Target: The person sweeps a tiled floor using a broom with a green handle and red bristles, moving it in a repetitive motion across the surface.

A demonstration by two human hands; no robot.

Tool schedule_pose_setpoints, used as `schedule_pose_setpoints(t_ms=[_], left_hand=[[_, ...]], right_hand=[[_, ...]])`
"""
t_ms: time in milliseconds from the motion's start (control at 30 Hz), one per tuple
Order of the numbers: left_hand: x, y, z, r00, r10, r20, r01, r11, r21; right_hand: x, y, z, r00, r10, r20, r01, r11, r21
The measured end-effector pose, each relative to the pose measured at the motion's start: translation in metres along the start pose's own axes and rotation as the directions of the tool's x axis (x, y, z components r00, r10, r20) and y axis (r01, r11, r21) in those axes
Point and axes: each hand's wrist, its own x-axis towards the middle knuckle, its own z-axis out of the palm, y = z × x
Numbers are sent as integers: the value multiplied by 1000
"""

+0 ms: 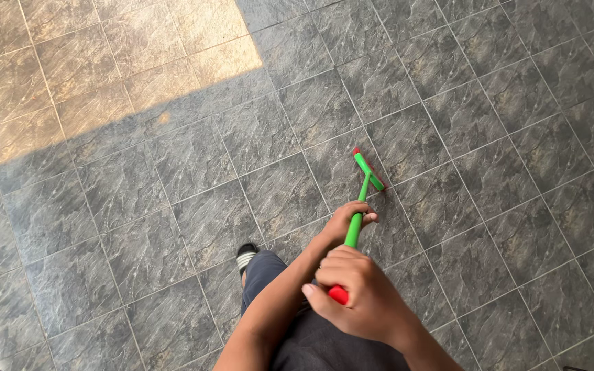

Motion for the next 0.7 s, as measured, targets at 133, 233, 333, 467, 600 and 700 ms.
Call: schedule_pose_setpoints(t_ms=[133,233,333,467,600,700], left_hand=[[21,68,-34,996,47,74,-54,994,92],[22,114,-76,995,13,104,-20,998,61],[16,127,-137,993,-80,86,74,995,72],[-10,96,-224,936,-353,10,345,921,180],[-59,10,-316,846,-522,-108,524,779,344],[-118,-60,-384,735,-661,-155,652,624,431]], right_hand=[[-20,-12,-54,999,-35,-21,39,981,190],[-30,-10,-82,984,-121,-132,164,904,396],[-25,7,-83,979,-6,-202,123,812,570],[48,61,-41,953,56,-297,228,509,830],[139,99,59,885,374,-279,101,430,897],[189,118,135,905,414,-96,-88,403,911]])
